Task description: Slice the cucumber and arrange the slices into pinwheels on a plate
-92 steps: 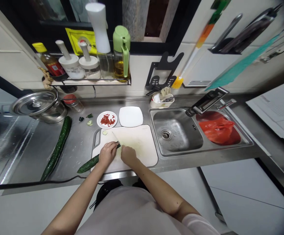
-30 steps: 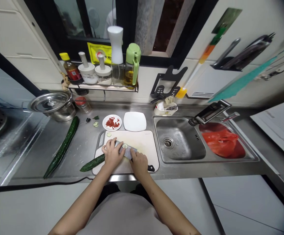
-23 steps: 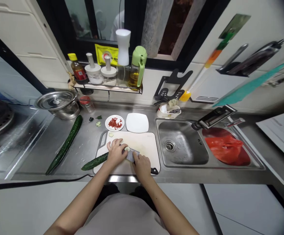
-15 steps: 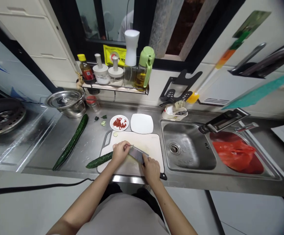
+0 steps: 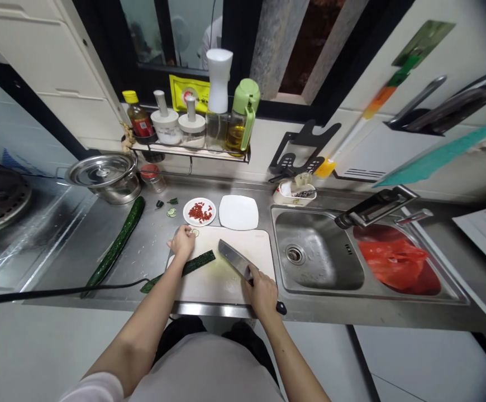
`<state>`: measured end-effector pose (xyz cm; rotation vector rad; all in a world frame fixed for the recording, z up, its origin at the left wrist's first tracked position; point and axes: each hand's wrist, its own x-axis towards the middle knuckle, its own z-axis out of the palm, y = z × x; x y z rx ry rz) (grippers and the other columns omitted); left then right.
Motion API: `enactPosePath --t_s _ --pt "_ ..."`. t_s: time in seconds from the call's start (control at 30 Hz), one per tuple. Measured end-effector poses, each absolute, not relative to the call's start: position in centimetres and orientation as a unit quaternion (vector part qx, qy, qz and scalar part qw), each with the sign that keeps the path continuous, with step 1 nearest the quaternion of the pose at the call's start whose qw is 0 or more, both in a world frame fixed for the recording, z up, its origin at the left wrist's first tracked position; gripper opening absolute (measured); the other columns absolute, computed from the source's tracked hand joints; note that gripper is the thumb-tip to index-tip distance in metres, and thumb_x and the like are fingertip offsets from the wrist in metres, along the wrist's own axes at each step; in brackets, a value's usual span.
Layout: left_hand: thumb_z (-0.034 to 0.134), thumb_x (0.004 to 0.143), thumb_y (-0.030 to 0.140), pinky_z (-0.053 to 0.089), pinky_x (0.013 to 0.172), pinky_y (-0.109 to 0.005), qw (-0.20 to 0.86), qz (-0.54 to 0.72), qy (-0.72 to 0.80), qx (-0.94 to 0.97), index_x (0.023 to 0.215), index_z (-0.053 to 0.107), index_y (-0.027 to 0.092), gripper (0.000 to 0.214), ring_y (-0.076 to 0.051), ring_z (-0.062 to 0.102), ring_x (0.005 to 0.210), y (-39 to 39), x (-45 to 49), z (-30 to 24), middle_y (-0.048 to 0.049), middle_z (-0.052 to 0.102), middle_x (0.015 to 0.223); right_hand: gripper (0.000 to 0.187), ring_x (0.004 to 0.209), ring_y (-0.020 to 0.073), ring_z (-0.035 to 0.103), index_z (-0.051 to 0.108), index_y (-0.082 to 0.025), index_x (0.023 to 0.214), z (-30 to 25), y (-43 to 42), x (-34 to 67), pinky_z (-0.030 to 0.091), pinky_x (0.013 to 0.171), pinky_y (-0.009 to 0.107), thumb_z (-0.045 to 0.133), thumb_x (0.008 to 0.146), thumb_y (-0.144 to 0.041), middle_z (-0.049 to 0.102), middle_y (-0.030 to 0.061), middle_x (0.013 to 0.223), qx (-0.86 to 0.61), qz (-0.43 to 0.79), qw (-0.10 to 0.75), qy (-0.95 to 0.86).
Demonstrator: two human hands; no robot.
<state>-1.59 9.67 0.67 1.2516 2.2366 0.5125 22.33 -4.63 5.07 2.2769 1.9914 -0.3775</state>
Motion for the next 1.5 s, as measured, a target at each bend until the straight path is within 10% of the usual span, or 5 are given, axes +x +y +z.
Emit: enactPosePath --t_s 1.5 --pt "0.049 0.09 0.033 0.046 0.09 -0.035 0.17 0.238 0.551 0.782 0.104 0.07 0.028 0.026 -0.02 0.058 0.101 1.6 -1.1 -1.2 -0.0059 0.066 0.109 0.026 0.075 0.0181 0.062 0.054 -0.018 0.106 5.9 -1.9 18.0 0.03 0.06 0.025 0.033 0.096 -0.029 0.067 0.0058 0.083 0.683 -0.264 0.025 0.681"
